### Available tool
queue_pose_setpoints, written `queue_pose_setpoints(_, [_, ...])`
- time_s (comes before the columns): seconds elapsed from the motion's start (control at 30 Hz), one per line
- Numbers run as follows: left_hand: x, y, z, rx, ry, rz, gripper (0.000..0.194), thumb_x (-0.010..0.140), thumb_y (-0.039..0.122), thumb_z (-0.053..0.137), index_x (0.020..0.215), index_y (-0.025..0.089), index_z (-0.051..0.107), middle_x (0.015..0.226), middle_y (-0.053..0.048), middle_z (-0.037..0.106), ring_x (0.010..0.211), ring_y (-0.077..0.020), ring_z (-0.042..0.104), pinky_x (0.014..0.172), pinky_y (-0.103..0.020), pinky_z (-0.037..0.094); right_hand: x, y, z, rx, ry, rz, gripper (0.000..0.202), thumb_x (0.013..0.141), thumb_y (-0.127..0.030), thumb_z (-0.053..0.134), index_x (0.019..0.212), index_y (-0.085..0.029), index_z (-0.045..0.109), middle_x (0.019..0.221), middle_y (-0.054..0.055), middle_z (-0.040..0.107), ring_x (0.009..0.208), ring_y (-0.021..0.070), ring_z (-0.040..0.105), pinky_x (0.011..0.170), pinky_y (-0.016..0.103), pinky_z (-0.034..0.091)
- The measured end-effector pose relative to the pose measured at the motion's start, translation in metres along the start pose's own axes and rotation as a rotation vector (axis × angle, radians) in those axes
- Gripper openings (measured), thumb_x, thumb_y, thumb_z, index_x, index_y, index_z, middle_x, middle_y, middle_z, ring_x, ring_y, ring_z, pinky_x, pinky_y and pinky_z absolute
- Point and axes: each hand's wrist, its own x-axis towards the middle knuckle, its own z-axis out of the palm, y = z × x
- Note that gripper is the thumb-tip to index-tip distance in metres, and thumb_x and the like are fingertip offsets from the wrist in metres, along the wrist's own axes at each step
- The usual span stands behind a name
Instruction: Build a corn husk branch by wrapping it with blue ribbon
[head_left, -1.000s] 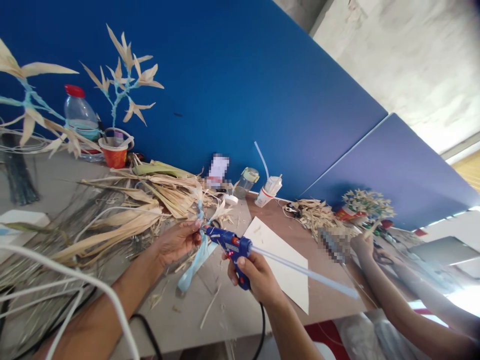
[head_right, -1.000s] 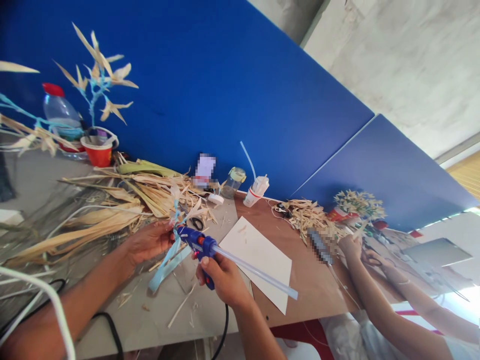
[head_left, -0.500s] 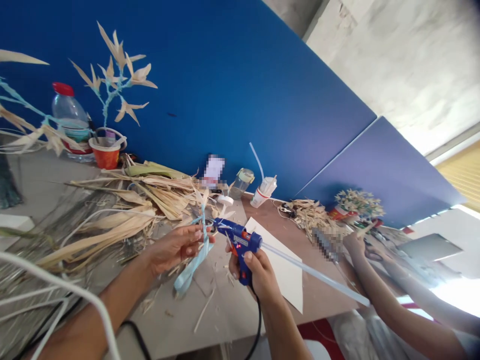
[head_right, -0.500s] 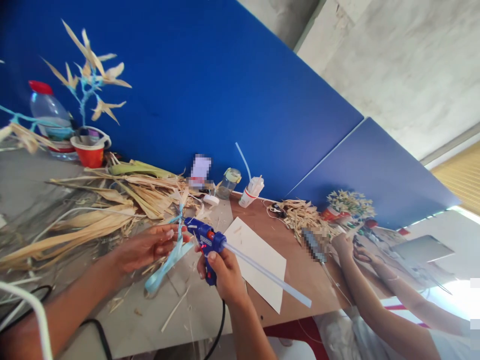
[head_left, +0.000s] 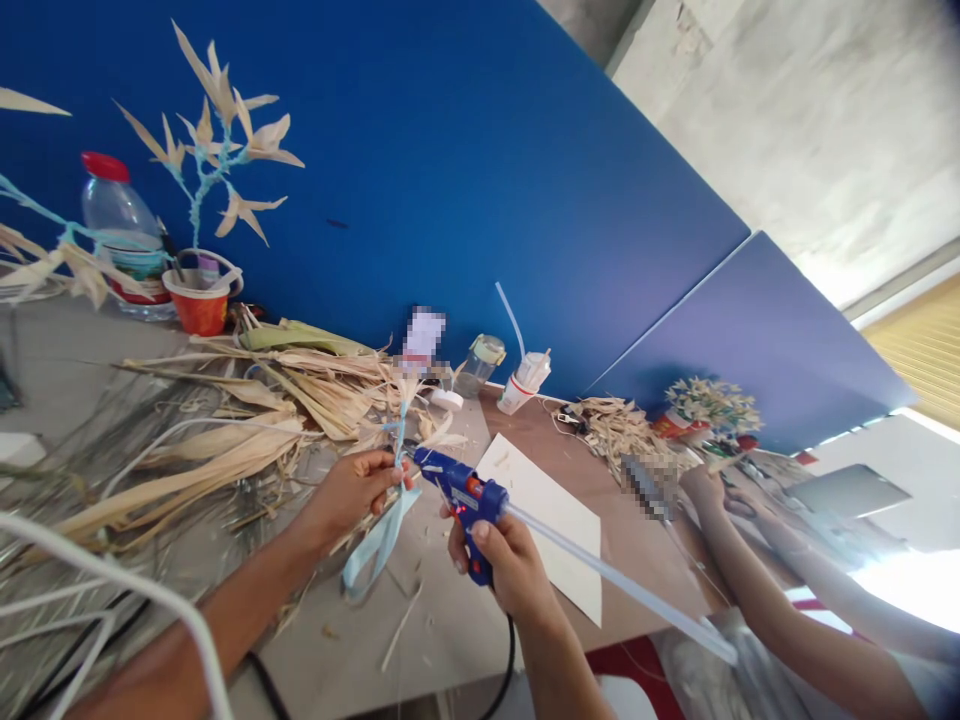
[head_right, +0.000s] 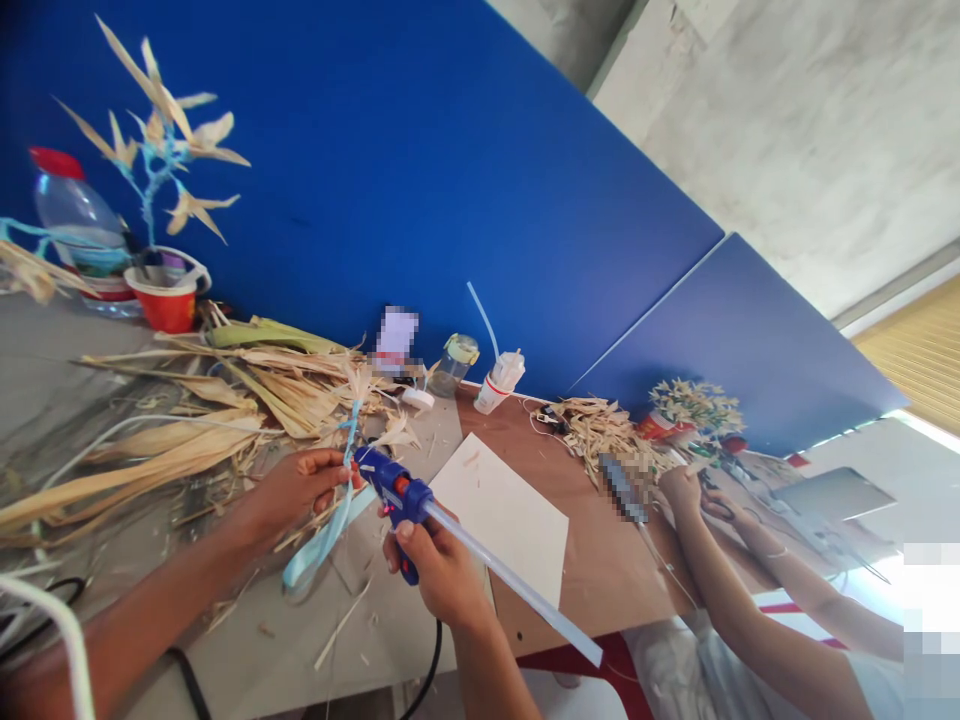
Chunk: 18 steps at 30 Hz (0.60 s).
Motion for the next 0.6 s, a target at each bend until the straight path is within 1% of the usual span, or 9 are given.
queue_pose_setpoints(0.1, [-0.0020,0.0042,0.0011,0.065,0.039,0.023,0.027,0.068,0.042,0.063,0.066,0.016,0.066,0.053,0.003,0.055,0.043,-0.0079,0.035,0.046,-0.024,0.027,0.0003,0.0029,0.0004,-0.014,-0.003,0.000,0.051,0.086,-0.062,0.055,0.097,-0.013,0.065,0.057,-0.001,0.052,0.051,0.0108,0.042,0.051,0.024,0.033])
queue_pose_setpoints(0.2, [-0.0044,0.0081,0.0025,0.077,0.062,0.041,0.026,0.068,0.043,0.060,0.066,0.017,0.065,0.045,0.006,0.044,0.043,-0.0095,0.035,0.045,-0.024,0.026,0.0004,0.0011,0.0002,-0.029,0.014,0.001,0.050,0.086,-0.062,0.054,0.094,-0.013,0.066,0.059,0.000,0.053,0.052,0.0109,0.043,0.050,0.024,0.034])
queue_pose_setpoints(0.27, [-0.0058,0.0101,0.0033,0.082,0.064,0.036,0.027,0.066,0.044,0.060,0.066,0.017,0.065,0.045,0.006,0.044,0.043,-0.0097,0.036,0.045,-0.024,0.026,0.0001,-0.0012,0.0005,-0.049,0.031,0.002,0.051,0.086,-0.062,0.054,0.092,-0.013,0.066,0.061,0.001,0.053,0.053,0.0108,0.042,0.049,0.023,0.034])
queue_pose_setpoints(0.4, [-0.0066,0.0097,0.0031,0.090,0.056,0.043,0.030,0.066,0.045,0.060,0.064,0.016,0.065,0.052,0.004,0.050,0.044,-0.0089,0.035,0.045,-0.024,0.026,-0.0013,-0.0024,0.0011,-0.069,0.059,0.026,0.051,0.085,-0.064,0.055,0.091,-0.014,0.066,0.062,0.000,0.050,0.055,0.0115,0.041,0.048,0.023,0.034])
queue_pose_setpoints(0.6, [-0.0053,0.0041,0.0013,0.121,0.066,0.071,0.030,0.068,0.046,0.059,0.066,0.017,0.065,0.052,0.004,0.050,0.046,-0.0094,0.035,0.046,-0.023,0.026,-0.0025,-0.0010,0.0000,-0.097,0.055,0.048,0.052,0.085,-0.064,0.054,0.091,-0.014,0.066,0.064,0.001,0.049,0.056,0.0115,0.041,0.048,0.023,0.033])
